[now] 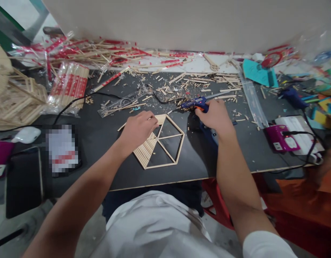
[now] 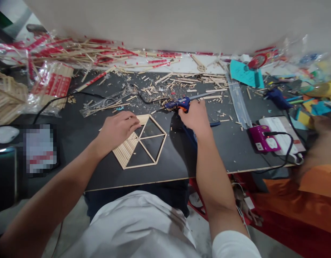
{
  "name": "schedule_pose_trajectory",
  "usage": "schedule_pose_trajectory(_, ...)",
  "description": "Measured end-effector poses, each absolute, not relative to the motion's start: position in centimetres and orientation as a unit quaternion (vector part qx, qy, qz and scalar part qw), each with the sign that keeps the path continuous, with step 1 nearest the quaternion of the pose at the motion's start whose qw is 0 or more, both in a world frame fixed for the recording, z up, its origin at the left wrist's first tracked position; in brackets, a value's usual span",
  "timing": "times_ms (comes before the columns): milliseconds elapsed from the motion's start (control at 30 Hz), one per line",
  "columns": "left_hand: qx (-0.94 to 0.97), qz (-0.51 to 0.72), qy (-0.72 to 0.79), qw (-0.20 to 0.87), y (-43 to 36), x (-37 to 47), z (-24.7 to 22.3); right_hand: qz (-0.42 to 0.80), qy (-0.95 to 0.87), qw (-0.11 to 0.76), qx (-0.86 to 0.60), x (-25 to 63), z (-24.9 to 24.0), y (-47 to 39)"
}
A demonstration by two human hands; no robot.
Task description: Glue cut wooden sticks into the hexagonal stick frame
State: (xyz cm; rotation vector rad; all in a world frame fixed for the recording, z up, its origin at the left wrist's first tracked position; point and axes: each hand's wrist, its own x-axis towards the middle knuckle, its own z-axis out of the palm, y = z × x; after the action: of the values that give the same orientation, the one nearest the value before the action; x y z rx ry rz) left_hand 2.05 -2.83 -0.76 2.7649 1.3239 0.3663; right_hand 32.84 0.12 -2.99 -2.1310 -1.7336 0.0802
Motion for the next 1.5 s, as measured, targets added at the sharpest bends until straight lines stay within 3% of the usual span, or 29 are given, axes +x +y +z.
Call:
schedule_pose_trajectory(133, 0.92, 0.114, 0.376, 0.009, -2.7, 1.9, -0.7, -0.012, -0.602, 0.267, -0.752, 33.0, -2.9, 0.1)
schedule_pose_trajectory(233, 0.889, 0.158, 0.423, 0.081, -2.6, 2.0, -0.6, -0.02, -0.594, 0.3, -0.746, 32.0, -1.6, -0.7)
schedule_pose_trajectory(367, 0.768, 0.297, 0.537, 0.18, -1.5, 1.5, -0.8, 0.025, -0.639, 0.292, -0.711, 29.0, -0.2, -3.0)
schedule_pose_trajectory(533, 0.667, 0.447, 0.56, 0.204, 0.1, 0.4, -1.7, 0.049, -0.703, 0.278, -0.652, 25.5, -1.1, -5.0)
schedule_pose_trajectory(767, 0.656, 0.448, 0.554, 0.249, 0.3, 0.6, -2.4, 0.041, -0.746, 0.262, -0.611, 24.4, -2.6, -4.9)
schedule_pose_trajectory(1500, 0.68, 0.43, 0.542, 0.242, 0.1, 0.7, -2.8, 0.061, -0.761, 0.222, -0.607, 24.8, -1.9, -5.4)
